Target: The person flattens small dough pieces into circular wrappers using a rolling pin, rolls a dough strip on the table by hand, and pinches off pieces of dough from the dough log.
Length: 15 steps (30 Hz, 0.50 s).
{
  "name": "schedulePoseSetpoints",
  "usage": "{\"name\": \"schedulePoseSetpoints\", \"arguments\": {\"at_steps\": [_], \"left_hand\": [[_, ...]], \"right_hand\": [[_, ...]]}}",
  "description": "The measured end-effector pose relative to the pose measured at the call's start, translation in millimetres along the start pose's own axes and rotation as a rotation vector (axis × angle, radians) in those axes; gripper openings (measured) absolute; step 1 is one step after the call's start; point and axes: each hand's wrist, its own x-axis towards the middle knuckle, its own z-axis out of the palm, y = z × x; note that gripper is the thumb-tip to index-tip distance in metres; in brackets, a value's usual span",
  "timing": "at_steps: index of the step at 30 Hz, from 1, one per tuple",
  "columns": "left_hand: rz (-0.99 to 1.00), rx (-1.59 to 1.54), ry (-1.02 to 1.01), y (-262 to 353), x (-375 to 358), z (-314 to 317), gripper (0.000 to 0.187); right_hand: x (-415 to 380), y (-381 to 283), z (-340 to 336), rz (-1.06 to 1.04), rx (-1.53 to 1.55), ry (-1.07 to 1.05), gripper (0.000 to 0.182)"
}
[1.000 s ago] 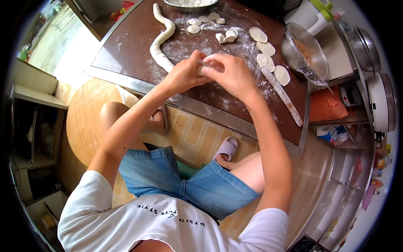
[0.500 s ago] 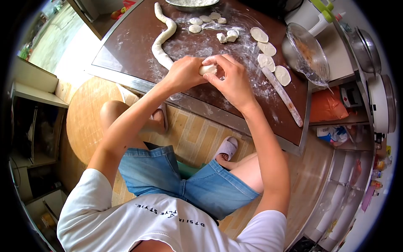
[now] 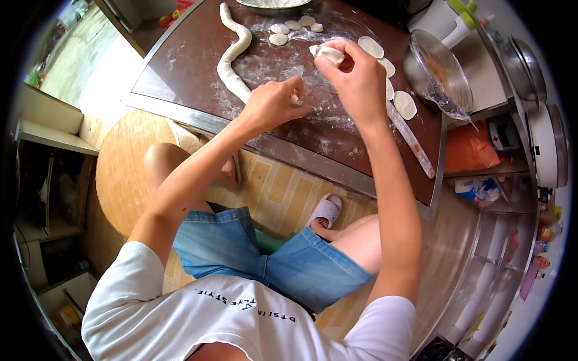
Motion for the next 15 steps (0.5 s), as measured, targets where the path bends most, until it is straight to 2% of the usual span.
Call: {"name": "schedulePoseSetpoints", "arguments": {"at_steps": [1, 2, 4, 5, 6, 8, 11, 13, 14, 15], "left_hand": [[0.004, -0.047, -0.019, -2.0, -1.6, -3.7, 0.035], [0.013, -0.074, -0.049, -4.1, -3.3, -5.8, 0.038], [0.022, -0.125, -0.098, -11.5, -4.3, -7.8, 0.046], [0.054, -0.161, -0.054, -14.9, -5.8, -4.6, 0.048], [0.086, -0.197, -0.012, -18.3, -6.6, -0.4, 0.049], [0.196, -0.257, 0.057, -25.8, -3.0, 6.2, 0.048], [0.249, 0.072, -0.012, -20.2, -12.8, -16.1, 0.042], [0.361, 0.204, 0.064, -33.2, -16.1, -28.9, 0.034], [0.224, 0.258, -0.018, -40.2, -15.7, -33.1, 0.030], [0.193, 0.203, -0.041, -32.7, -20.0, -35.5, 0.029]], "right_hand": [[6.0, 17.6, -6.9, -0.035, -0.281, 0.012, 0.022], [6.6, 43.4, -7.0, -0.183, -0.467, 0.004, 0.026], [-5.3, 26.5, 4.5, -0.172, -0.334, -0.068, 0.027], [-16.2, 18.1, 14.2, -0.157, -0.264, -0.109, 0.027], [-23.9, 14.8, 23.5, 0.015, -0.078, -0.238, 0.027], [-32.4, 23.3, 40.5, 0.033, -0.017, -0.255, 0.026], [-34.2, 31.6, 46.3, 0.093, 0.092, -0.237, 0.022], [-32.3, 28.0, 39.6, 0.122, 0.199, -0.240, 0.019], [-32.7, 18.0, 30.5, 0.139, 0.264, -0.240, 0.017], [-33.8, 6.2, 21.0, 0.156, 0.328, -0.241, 0.015]]}}
